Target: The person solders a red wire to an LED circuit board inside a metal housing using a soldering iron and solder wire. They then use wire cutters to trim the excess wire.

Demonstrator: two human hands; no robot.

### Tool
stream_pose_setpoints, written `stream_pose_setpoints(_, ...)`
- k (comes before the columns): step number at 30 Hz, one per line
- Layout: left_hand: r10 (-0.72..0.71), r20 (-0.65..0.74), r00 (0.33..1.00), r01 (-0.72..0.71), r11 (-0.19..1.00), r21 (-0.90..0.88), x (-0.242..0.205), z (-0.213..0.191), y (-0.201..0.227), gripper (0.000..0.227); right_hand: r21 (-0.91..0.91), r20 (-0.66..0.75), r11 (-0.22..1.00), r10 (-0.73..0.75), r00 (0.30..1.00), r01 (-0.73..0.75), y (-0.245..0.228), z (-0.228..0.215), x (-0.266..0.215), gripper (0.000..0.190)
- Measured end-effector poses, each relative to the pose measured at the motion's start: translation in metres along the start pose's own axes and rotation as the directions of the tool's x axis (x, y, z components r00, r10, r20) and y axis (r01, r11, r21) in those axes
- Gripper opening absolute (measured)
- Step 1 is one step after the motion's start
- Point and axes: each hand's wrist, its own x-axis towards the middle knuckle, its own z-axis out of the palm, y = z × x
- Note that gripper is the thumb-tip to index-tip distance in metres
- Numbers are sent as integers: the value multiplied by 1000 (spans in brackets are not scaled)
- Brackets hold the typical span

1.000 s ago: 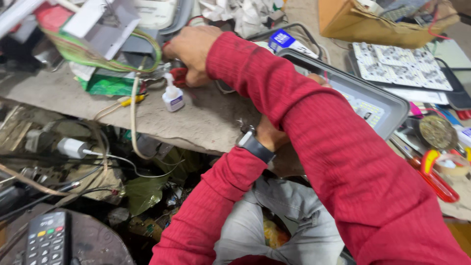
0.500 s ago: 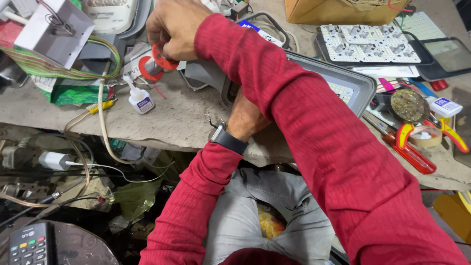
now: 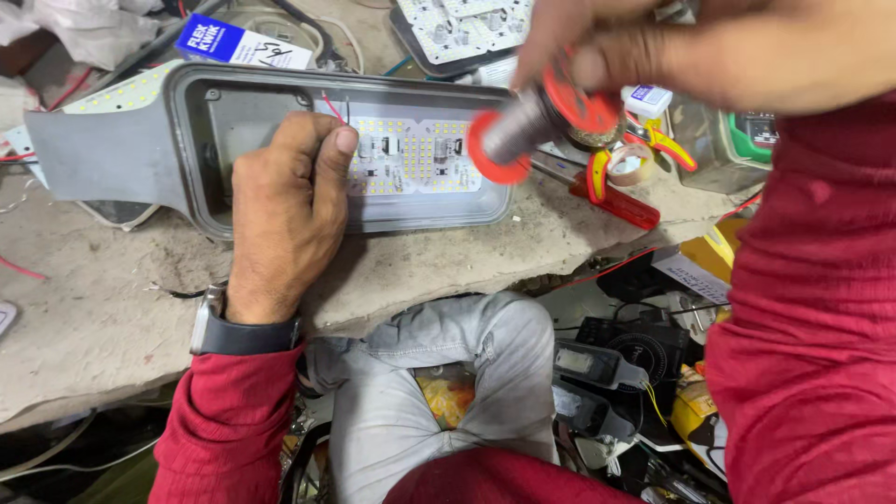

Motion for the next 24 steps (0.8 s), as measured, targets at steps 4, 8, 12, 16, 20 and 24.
stream_pose_setpoints(4,-6,12,1000,6,999,32,2,0,8,22,-90,126,981,184,975,-173,-7,36,-53,23)
stream_pose_setpoints(8,62,-15,998,-60,993,97,-2,1,11,26,-258,-62,911,318,946,-322,13,86,-59,31)
stream_pose_setpoints(12,40,-66,997,-38,999,22,-5,0,14,22,-163,-291,899,349,891,-406,23,95,-83,36)
stream_pose_setpoints(16,87,-40,995,-83,993,90,-6,2,15,18,39,-617,793,498,610,-608,-9,126,-110,25)
stream_pose_setpoints(20,189,6,982,-185,954,238,-6,6,11,15,259,-725,623,630,278,-738,-25,191,-102,20)
stream_pose_setpoints(24,150,14,989,-148,947,286,-11,9,4,20,161,-834,688,478,275,-707,-16,229,-92,24)
